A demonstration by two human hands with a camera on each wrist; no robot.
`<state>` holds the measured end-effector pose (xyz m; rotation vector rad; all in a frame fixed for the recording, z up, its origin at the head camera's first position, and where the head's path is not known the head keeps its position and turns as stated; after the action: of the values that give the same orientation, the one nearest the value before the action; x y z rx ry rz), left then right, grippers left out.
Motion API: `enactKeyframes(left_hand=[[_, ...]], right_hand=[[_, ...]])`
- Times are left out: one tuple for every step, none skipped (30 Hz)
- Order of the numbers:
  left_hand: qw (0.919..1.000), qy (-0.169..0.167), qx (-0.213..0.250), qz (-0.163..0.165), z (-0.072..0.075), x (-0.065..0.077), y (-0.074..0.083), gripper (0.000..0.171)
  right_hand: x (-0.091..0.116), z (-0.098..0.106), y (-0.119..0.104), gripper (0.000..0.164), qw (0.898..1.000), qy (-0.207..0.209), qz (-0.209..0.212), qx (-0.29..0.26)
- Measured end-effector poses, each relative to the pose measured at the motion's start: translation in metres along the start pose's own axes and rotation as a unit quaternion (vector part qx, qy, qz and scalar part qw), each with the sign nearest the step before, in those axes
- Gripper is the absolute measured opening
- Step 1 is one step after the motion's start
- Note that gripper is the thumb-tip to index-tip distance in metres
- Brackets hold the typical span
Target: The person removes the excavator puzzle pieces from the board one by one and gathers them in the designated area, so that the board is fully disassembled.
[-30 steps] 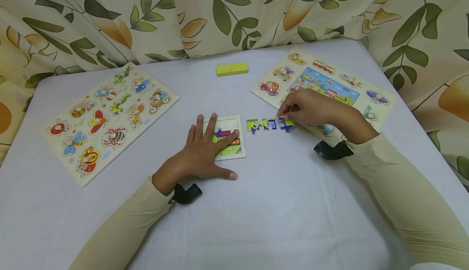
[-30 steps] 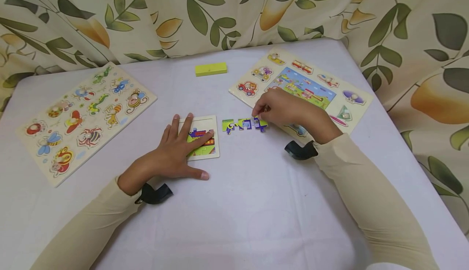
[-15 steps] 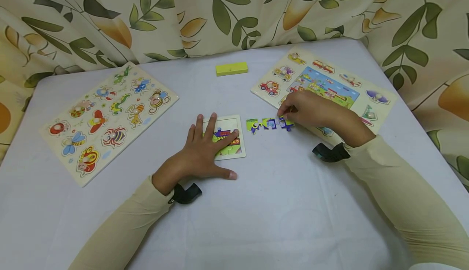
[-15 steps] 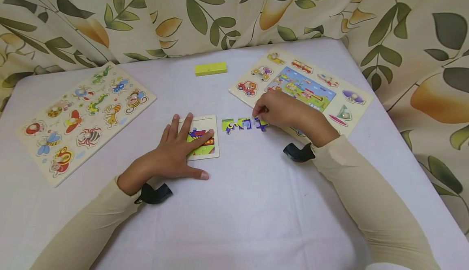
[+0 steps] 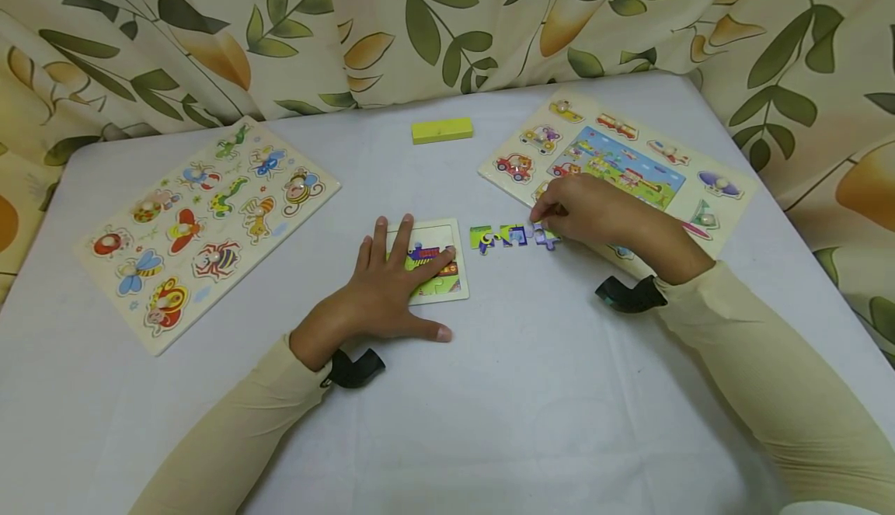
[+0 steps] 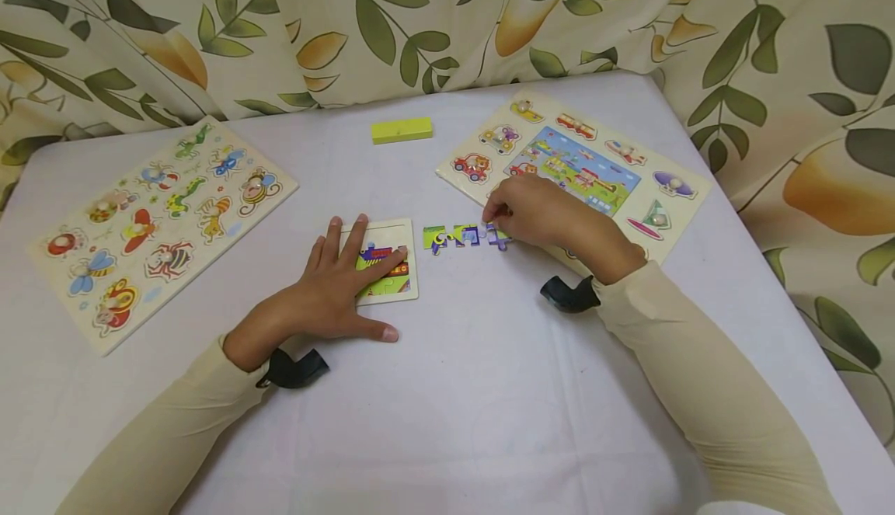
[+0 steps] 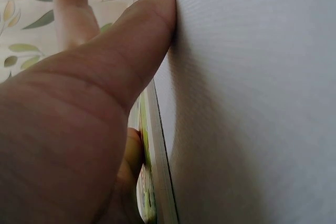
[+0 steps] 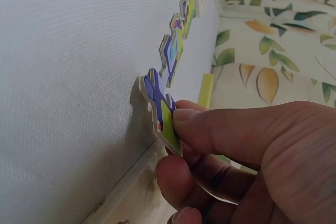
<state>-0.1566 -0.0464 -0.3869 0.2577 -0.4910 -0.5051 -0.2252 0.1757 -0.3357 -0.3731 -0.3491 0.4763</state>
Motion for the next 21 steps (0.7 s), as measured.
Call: enactKeyframes(left_hand=[[1.0000,0.000,0.000,0.000,0.0002,0.0003,0.0001,0.107],[1.0000,-0.001,0.001,0.000,0.0002,0.0003,0.0002,0.107],[1.0000,-0.001,0.001,0.000,0.0001,0.0004,0.0002,0.107],[1.0000,-0.002,0.001,-0.001,0.0001,0.0004,0.0003,0.107],[1.0000,-0.001,0.001,-0.001,0.0002,0.0005,0.0004,0.107],[1.0000,-0.001,0.001,-0.001,0.0003,0.0006,0.0004,0.107],[1.0000,-0.001,0.001,-0.001,0.0004,0.0005,0.0004,0.107],[1.0000,-0.001,0.000,-0.002,0.0005,0.0004,0.0004,0.107],[1.0000,0.000,-0.001,-0.002,0.0006,0.0003,0.0003,0.107],[1.0000,0.000,-0.001,-0.003,0.0007,0.0002,0.0003,0.107],[1.0000,0.000,-0.002,-0.003,0.0007,0.0000,0.0002,0.107],[1.0000,0.000,-0.002,-0.003,0.0007,-0.0001,0.0000,0.107],[1.0000,0.000,-0.003,-0.003,0.0007,-0.0002,-0.0001,0.107],[1.0000,0.000,-0.003,-0.003,0.0006,-0.0002,-0.0001,0.107],[1.0000,0.000,-0.002,-0.003,0.0005,-0.0002,-0.0002,0.107],[1.0000,0.000,-0.002,-0.002,0.0004,-0.0002,-0.0002,0.107],[1.0000,0.000,-0.002,-0.002,0.0004,-0.0003,-0.0002,0.107],[1.0000,0.000,-0.002,-0.001,0.0004,-0.0002,-0.0002,0.107],[1.0000,0.000,-0.001,-0.001,0.0002,-0.0003,-0.0001,0.107],[1.0000,0.001,0.000,-0.001,0.0001,-0.0004,-0.0001,0.107],[1.0000,0.001,-0.001,0.000,-0.0002,-0.0006,-0.0001,0.107]], right_hand=[[0.0001,-0.0001,-0.0002,0.016,1.000,0.000,0.000,0.000],[0.0003,-0.0002,-0.0003,0.015,1.000,0.000,0.000,0.000],[0.0004,-0.0004,-0.0003,0.015,1.000,-0.001,0.000,0.000],[0.0005,-0.0004,-0.0004,0.015,1.000,-0.001,0.000,-0.001],[0.0005,-0.0004,-0.0004,0.015,1.000,-0.001,0.000,-0.002],[0.0006,-0.0003,-0.0004,0.015,1.000,0.000,0.000,-0.002],[0.0007,-0.0002,-0.0004,0.015,1.000,0.000,0.001,-0.002],[0.0009,-0.0001,-0.0003,0.015,1.000,0.000,0.001,-0.001],[0.0009,0.0000,-0.0002,0.016,1.000,0.001,0.002,-0.002],[0.0010,0.0000,-0.0002,0.016,1.000,0.000,0.002,-0.002],[0.0010,0.0000,-0.0001,0.016,1.000,0.000,0.002,-0.002],[0.0012,-0.0002,0.0000,0.016,1.000,-0.002,0.001,-0.002],[0.0012,-0.0005,0.0000,0.015,1.000,-0.004,0.001,-0.003],[0.0013,-0.0007,0.0000,0.015,1.000,-0.006,0.001,-0.004],[0.0013,-0.0010,0.0000,0.015,1.000,-0.008,0.001,-0.005],[0.0014,-0.0011,-0.0003,0.014,1.000,-0.009,0.001,-0.005],[0.0016,-0.0010,-0.0002,0.014,1.000,-0.009,0.001,-0.005],[0.0021,-0.0006,-0.0001,0.014,1.000,-0.008,-0.001,-0.005],[0.0024,0.0000,0.0001,0.014,1.000,-0.006,-0.002,-0.005],[0.0029,0.0007,0.0002,0.014,1.000,-0.004,-0.003,-0.004],[0.0034,0.0014,0.0005,0.014,1.000,-0.002,-0.004,-0.002]])
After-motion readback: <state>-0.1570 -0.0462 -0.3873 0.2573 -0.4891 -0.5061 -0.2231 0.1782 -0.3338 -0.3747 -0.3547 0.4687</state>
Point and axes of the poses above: each hand's wrist, its own x-axis away from the middle knuckle, its own z-axis out of the back of the hand, y = z × x, the point moved 7 cm from there along -x, towards the middle knuckle, and after that the axes turned 2 degrees about x, right-handed, at the moved point
